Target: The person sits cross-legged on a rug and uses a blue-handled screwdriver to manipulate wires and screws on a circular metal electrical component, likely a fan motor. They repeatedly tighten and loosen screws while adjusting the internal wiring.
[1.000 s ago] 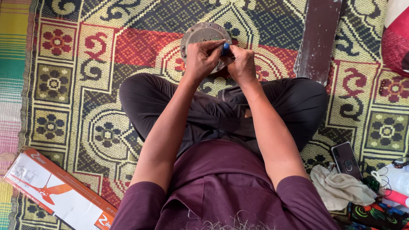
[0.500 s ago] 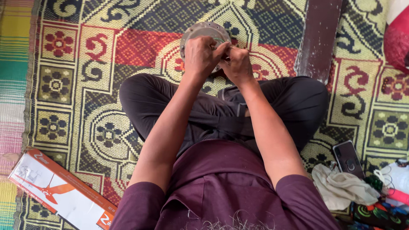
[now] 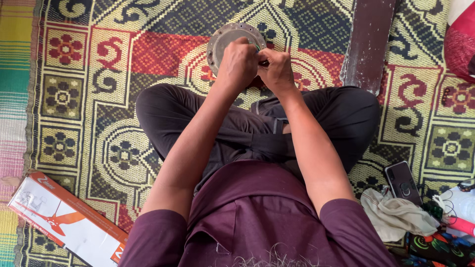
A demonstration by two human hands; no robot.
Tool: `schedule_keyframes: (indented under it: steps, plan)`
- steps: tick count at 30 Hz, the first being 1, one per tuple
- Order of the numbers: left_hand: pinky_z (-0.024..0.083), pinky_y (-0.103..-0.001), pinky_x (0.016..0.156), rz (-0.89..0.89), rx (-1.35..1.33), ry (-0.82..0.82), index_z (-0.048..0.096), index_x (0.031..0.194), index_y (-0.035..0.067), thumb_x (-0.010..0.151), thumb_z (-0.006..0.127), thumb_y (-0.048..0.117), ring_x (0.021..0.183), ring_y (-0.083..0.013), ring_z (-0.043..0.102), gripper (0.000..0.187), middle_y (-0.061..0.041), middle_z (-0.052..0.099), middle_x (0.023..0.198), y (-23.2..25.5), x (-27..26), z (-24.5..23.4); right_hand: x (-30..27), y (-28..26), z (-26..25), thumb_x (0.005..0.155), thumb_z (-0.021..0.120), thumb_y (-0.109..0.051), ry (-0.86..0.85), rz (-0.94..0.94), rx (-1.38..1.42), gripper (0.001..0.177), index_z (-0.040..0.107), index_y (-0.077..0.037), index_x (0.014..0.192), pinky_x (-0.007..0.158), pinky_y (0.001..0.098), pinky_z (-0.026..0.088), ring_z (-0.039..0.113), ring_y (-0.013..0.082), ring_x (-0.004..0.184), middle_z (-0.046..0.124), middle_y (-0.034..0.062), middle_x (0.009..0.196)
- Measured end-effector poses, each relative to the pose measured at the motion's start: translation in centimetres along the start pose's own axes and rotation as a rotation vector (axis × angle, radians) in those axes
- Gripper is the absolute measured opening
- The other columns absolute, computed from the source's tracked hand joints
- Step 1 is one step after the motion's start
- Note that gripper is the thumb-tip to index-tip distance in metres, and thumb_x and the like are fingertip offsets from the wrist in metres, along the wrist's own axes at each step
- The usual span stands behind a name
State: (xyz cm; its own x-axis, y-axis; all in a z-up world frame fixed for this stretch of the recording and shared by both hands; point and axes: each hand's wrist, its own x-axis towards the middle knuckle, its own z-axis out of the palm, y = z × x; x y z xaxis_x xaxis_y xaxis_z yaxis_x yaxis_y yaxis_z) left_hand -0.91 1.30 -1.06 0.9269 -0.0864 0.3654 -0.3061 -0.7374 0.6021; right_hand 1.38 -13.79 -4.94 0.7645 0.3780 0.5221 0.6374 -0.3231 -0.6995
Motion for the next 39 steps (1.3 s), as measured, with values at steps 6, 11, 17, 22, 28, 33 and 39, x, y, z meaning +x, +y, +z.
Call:
schedule_keyframes:
  steps: [6, 11, 17, 22, 28, 33, 39]
  plan:
    - [0.054, -0.051, 0.071, 0.052, 0.018, 0.044, 0.070, 0.076, -0.004, 0.078, 0.072, 0.006, 0.077, -0.0442, 0.067, 0.010, -0.023, 0.064, 0.085, 0.5, -0.5, 0.5, -0.4, -0.3, -0.5, 0.086, 0.069, 0.007, -0.007, 0.010, 0.066, 0.013, 0.071, 0.005, 0.099, 0.065, 0.0378, 0.055, 0.075, 0.0283, 0.078, 0.075, 0.0198, 0.087]
    - [0.056, -0.049, 0.072, 0.080, 0.011, 0.034, 0.069, 0.078, -0.004, 0.077, 0.069, 0.003, 0.078, -0.0431, 0.068, 0.007, -0.023, 0.066, 0.089, 0.4, 0.2, 0.7, -0.3, 0.0, -0.6, 0.094, 0.065, 0.002, -0.046, 0.095, 0.105, 0.009, 0.071, 0.005, 0.100, 0.065, 0.0367, 0.055, 0.078, 0.0261, 0.078, 0.073, 0.0215, 0.084]
    - [0.055, -0.048, 0.070, 0.138, -0.022, 0.031, 0.071, 0.081, -0.004, 0.082, 0.070, 0.002, 0.077, -0.0409, 0.069, 0.007, -0.021, 0.067, 0.088, 0.0, 0.9, -0.6, -0.1, 0.3, 0.6, 0.095, 0.065, -0.001, 0.067, 0.033, 0.033, 0.013, 0.073, 0.004, 0.104, 0.067, 0.0353, 0.058, 0.077, 0.0257, 0.078, 0.075, 0.0201, 0.085]
    - [0.054, -0.045, 0.069, 0.056, -0.095, 0.001, 0.074, 0.093, -0.004, 0.079, 0.084, 0.026, 0.073, -0.0345, 0.070, 0.034, -0.018, 0.070, 0.085, -1.0, 0.0, -0.8, -0.4, -0.1, -0.5, 0.103, 0.068, -0.010, 0.030, 0.187, 0.098, 0.014, 0.071, 0.003, 0.101, 0.066, 0.0366, 0.056, 0.074, 0.0209, 0.075, 0.075, 0.0137, 0.085]
    - [0.054, -0.043, 0.094, -0.023, 0.478, 0.178, 0.066, 0.128, 0.000, 0.072, 0.083, 0.021, 0.121, -0.0416, 0.061, 0.062, -0.027, 0.067, 0.129, -5.6, -4.4, 1.3, -0.5, 2.5, -4.4, 0.107, 0.056, -0.027, 0.298, 0.365, 0.143, 0.024, 0.063, -0.005, 0.114, 0.064, 0.0300, 0.056, 0.069, 0.0155, 0.075, 0.071, 0.0034, 0.086]
    - [0.051, -0.047, 0.098, -0.200, 0.341, -0.023, 0.060, 0.132, -0.002, 0.067, 0.083, 0.022, 0.130, -0.0447, 0.051, 0.074, -0.028, 0.059, 0.134, -7.9, -4.5, 3.6, -1.6, 4.4, -4.3, 0.090, 0.074, -0.027, -0.242, 0.378, -0.556, 0.017, 0.074, -0.011, 0.096, 0.067, 0.0442, 0.056, 0.070, 0.0251, 0.078, 0.072, 0.0083, 0.086]
    - [0.057, -0.043, 0.084, -0.173, 0.424, -0.060, 0.071, 0.113, 0.001, 0.088, 0.063, 0.004, 0.107, -0.0343, 0.068, 0.027, -0.017, 0.072, 0.109, -10.3, -4.0, 5.1, -4.5, 5.2, -0.3, 0.077, 0.081, -0.015, -0.454, 0.334, -0.545, 0.032, 0.079, -0.025, 0.107, 0.078, 0.0450, 0.056, 0.071, 0.0286, 0.091, 0.074, -0.0001, 0.102]
